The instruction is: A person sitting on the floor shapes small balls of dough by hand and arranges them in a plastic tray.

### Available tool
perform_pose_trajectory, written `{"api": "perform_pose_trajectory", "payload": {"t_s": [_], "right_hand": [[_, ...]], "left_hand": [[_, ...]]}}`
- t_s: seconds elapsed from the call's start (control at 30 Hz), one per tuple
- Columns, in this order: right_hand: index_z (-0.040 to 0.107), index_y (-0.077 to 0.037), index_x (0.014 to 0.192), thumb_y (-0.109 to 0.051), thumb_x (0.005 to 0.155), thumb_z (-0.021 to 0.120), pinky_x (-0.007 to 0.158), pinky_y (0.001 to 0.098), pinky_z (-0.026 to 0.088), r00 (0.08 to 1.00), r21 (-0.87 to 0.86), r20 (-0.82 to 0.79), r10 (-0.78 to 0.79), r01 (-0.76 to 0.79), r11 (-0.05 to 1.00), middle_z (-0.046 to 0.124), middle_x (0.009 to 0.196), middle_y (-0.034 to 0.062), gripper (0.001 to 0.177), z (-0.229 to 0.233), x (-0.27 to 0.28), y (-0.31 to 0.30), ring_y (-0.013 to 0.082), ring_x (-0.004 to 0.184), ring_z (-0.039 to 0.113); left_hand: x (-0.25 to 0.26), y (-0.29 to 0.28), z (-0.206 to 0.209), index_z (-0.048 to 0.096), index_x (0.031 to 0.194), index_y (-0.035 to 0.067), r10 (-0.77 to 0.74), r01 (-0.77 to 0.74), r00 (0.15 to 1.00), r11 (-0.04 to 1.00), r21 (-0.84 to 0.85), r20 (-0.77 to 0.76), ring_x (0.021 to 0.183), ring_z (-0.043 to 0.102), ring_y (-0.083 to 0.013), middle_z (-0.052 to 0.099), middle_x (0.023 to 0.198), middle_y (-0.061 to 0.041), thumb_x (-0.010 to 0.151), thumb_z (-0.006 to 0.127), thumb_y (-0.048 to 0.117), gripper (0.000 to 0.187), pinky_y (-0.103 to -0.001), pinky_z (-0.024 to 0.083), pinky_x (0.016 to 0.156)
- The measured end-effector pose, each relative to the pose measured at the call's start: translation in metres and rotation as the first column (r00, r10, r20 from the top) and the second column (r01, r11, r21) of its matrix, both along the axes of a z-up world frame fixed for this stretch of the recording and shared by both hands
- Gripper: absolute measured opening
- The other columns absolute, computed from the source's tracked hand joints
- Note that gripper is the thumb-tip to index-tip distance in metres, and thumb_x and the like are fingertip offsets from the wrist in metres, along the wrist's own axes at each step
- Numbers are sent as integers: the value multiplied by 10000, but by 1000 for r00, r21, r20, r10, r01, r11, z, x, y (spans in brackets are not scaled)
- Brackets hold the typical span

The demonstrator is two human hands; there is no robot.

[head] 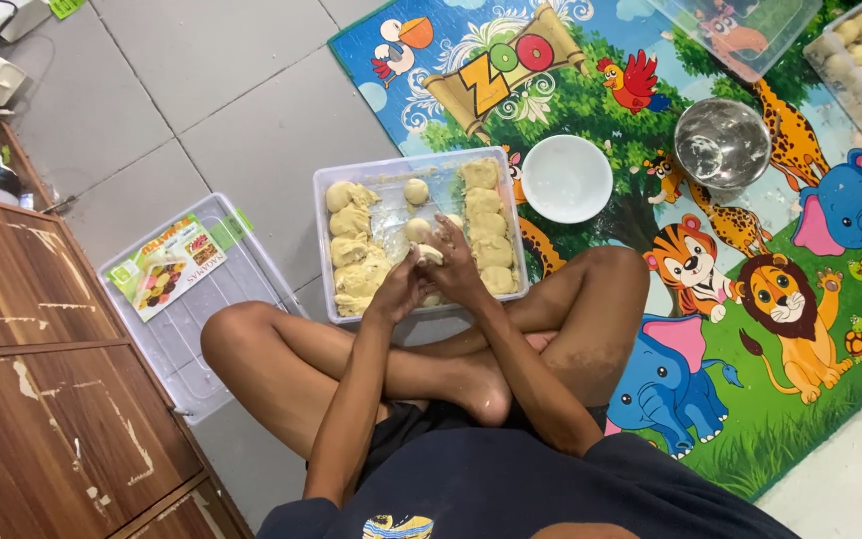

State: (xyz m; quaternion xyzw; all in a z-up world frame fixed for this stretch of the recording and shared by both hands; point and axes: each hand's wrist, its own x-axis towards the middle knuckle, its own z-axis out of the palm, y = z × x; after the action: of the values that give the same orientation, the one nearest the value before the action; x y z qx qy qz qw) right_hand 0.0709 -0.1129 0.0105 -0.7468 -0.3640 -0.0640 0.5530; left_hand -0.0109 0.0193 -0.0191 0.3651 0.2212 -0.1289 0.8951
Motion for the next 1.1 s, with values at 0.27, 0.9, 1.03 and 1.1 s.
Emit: {"api": "perform_pose_trajectory", "payload": {"t_s": [0.27,0.9,1.03,1.1], "right_hand": [[68,-39,1661,-545,756,893,1186,546,345,880,-65,-404,248,-299,952,350,1594,281,1325,28,-6,-8,474,1438,402],[837,-177,999,-389,1023,675,757,404,597,840,-32,-508,-191,203,979,782,875,106,268,20,-1,-11,231,873,757],[810,-155,796,-315,994,720,820,387,560,944,-2,-138,-299,302,953,766,825,78,270,19,1,-8,309,869,731],[777,-163,698,-299,983,732,828,378,521,930,4,53,-363,363,932,746,751,39,318,16,2,-8,298,829,698]], "left_hand": [[12,-1,-13,640,1191,37,469,-470,882,871,144,42,799,777,-293,717,933,-162,1012,688,247,280,-330,623,615],[0,-12,14,616,1360,17,152,-141,986,979,-146,71,1153,686,-379,684,1265,-227,1027,573,369,487,-532,561,988],[-1,-20,-10,392,1576,50,54,-73,987,990,118,153,1125,659,-273,628,1287,-140,1025,561,59,576,-459,569,973],[1,-25,1,369,1586,31,28,-64,984,977,201,177,1083,653,-205,609,1292,-103,1040,535,45,571,-393,588,949]]}}
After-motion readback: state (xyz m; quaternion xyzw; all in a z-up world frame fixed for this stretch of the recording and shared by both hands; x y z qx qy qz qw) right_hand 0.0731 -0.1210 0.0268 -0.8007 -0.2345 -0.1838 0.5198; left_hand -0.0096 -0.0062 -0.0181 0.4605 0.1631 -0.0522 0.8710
